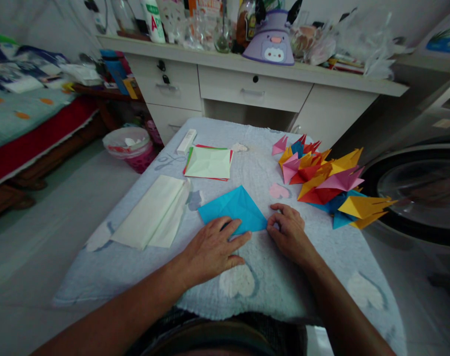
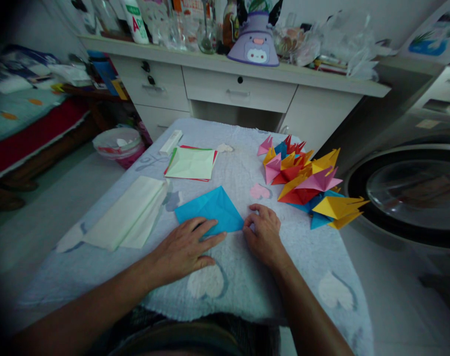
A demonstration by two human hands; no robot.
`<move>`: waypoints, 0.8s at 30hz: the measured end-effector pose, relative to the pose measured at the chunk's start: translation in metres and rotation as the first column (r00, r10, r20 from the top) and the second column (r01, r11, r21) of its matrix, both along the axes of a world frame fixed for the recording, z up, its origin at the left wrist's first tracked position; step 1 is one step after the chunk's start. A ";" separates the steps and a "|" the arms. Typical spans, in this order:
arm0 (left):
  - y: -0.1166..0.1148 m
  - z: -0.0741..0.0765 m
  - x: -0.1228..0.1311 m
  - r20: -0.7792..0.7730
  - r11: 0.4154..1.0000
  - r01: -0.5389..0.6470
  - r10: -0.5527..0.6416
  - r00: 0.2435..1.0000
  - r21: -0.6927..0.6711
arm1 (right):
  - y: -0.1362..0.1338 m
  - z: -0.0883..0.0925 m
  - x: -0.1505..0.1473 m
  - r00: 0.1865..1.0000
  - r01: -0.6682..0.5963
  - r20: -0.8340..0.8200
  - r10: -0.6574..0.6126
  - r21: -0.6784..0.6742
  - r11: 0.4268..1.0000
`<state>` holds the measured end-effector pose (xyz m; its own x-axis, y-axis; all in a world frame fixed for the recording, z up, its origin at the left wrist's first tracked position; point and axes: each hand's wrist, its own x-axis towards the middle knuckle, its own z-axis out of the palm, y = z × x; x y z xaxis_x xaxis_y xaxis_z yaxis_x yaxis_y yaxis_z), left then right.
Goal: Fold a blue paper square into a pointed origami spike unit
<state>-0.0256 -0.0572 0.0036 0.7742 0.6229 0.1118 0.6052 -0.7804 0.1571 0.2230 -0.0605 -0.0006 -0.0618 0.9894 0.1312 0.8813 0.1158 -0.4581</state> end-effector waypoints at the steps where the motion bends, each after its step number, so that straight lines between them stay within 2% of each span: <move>1: 0.000 0.000 0.000 -0.005 1.000 -0.001 0.001 1.000 -0.004 | 0.000 0.000 -0.001 1.000 0.004 0.001 -0.004 0.003 1.000; 12: -0.001 -0.002 -0.001 -0.009 1.000 -0.011 0.011 1.000 -0.019 | -0.003 -0.001 -0.008 0.997 0.031 0.066 -0.035 0.056 0.998; 24: -0.006 0.002 0.012 -0.032 0.995 -0.088 0.087 0.996 -0.042 | -0.004 0.001 -0.011 0.995 0.053 0.081 -0.053 0.003 0.999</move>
